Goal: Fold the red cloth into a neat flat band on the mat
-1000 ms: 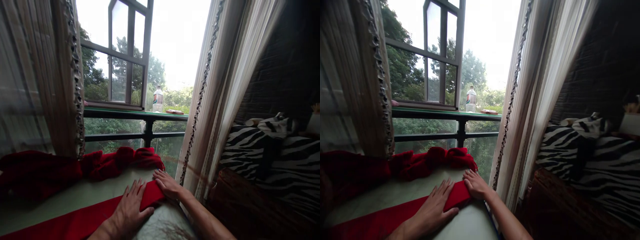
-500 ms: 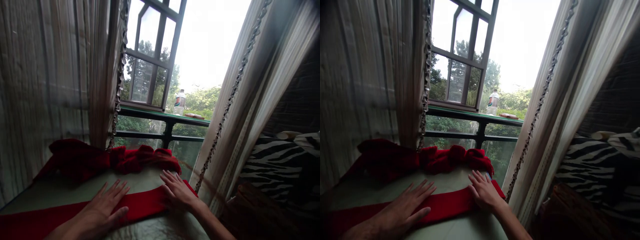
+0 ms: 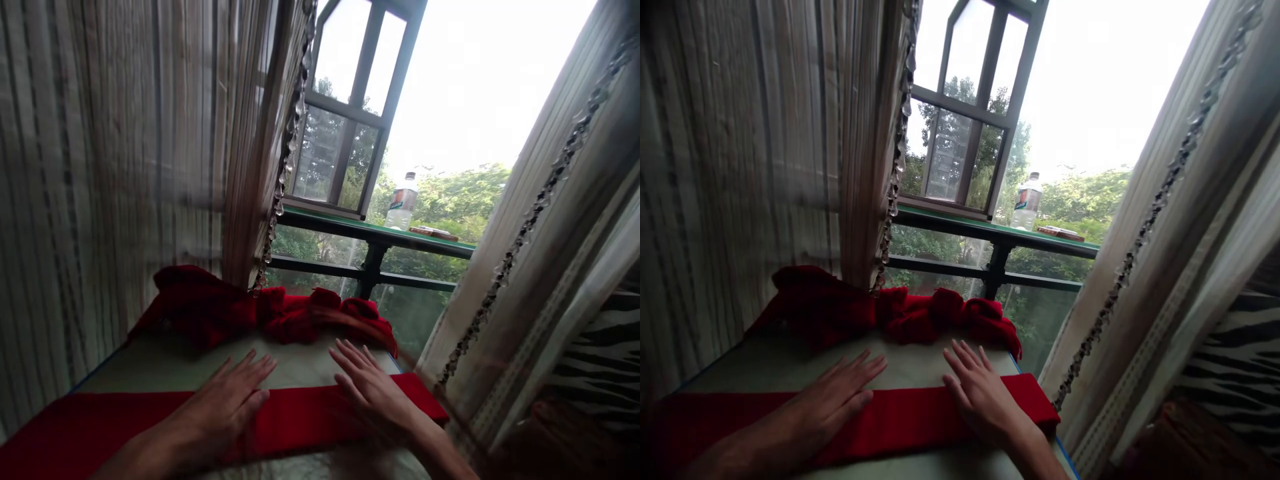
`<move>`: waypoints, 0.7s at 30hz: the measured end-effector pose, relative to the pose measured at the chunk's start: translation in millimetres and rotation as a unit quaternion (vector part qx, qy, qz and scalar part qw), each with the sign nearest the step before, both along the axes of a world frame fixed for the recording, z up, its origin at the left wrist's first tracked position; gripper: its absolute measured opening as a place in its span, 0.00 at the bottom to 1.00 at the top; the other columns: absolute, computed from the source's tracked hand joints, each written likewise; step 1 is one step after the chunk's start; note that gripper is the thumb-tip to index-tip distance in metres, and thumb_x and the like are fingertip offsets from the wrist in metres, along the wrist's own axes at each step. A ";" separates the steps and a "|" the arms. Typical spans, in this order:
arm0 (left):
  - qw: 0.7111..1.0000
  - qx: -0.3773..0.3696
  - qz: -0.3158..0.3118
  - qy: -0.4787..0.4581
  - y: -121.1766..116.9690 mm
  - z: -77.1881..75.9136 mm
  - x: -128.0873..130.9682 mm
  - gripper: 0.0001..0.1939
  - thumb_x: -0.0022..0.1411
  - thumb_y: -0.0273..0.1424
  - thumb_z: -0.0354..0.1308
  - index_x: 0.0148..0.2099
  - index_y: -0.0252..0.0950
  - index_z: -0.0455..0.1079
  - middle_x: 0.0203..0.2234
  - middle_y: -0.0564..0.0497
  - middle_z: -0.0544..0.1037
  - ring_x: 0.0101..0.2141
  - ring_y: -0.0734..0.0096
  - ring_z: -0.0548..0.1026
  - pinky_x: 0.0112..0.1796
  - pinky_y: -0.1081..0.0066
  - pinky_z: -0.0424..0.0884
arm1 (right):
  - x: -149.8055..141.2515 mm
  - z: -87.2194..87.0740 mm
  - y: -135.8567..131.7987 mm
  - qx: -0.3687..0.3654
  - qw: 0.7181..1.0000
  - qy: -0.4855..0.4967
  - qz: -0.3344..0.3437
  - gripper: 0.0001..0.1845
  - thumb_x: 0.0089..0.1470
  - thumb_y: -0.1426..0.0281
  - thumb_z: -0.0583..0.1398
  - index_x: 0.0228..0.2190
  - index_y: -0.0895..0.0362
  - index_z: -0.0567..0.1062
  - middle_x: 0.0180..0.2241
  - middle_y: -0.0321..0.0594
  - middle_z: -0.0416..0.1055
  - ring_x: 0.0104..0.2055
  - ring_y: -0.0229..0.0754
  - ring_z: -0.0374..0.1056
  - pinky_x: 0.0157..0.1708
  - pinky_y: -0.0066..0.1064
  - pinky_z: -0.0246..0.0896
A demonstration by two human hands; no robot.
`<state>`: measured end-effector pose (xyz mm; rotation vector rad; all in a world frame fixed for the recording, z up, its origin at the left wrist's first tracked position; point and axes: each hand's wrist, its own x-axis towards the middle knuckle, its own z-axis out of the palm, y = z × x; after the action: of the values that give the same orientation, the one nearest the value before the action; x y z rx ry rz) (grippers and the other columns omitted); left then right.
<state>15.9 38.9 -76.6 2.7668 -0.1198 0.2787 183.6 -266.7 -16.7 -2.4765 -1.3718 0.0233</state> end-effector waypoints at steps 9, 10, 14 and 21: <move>0.991 0.069 -0.005 0.116 2.9 16.9 -18.5 0.38 0.76 0.60 0.49 0.80 0.57 0.45 0.78 0.52 0.47 0.76 0.40 0.45 0.72 0.35 0.44 | -33.7 -26.9 77.8 0.005 0.987 0.060 0.151 0.38 0.71 0.50 0.56 0.74 0.48 0.58 0.77 0.48 0.49 0.79 0.60 0.43 0.76 0.63 0.36; 0.989 0.064 -0.006 0.134 3.9 21.1 -20.3 0.40 0.74 0.61 0.50 0.80 0.57 0.45 0.78 0.51 0.45 0.76 0.39 0.43 0.71 0.33 0.43 | -34.8 -28.1 75.1 0.006 0.985 0.065 0.158 0.39 0.70 0.48 0.57 0.74 0.46 0.57 0.77 0.47 0.50 0.79 0.60 0.43 0.76 0.64 0.35; 0.985 0.030 -0.002 0.167 10.8 39.8 -23.6 0.39 0.75 0.62 0.49 0.79 0.56 0.50 0.78 0.50 0.46 0.76 0.41 0.44 0.72 0.35 0.43 | -34.9 -26.1 65.9 0.010 0.982 0.082 0.167 0.43 0.67 0.45 0.59 0.74 0.48 0.58 0.77 0.49 0.49 0.80 0.63 0.41 0.76 0.65 0.33; 0.995 -0.033 0.040 0.086 22.2 68.7 -24.2 0.24 0.75 0.46 0.57 0.66 0.43 0.77 0.65 0.47 0.77 0.64 0.49 0.74 0.65 0.58 0.67 | -30.4 -28.9 62.5 0.019 0.982 0.096 0.161 0.39 0.70 0.47 0.56 0.74 0.50 0.59 0.77 0.48 0.52 0.79 0.62 0.45 0.76 0.65 0.36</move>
<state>-8.3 61.1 -7.9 2.7190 0.0441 0.0618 153.2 -204.2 -45.6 -2.1319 -1.6505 0.2963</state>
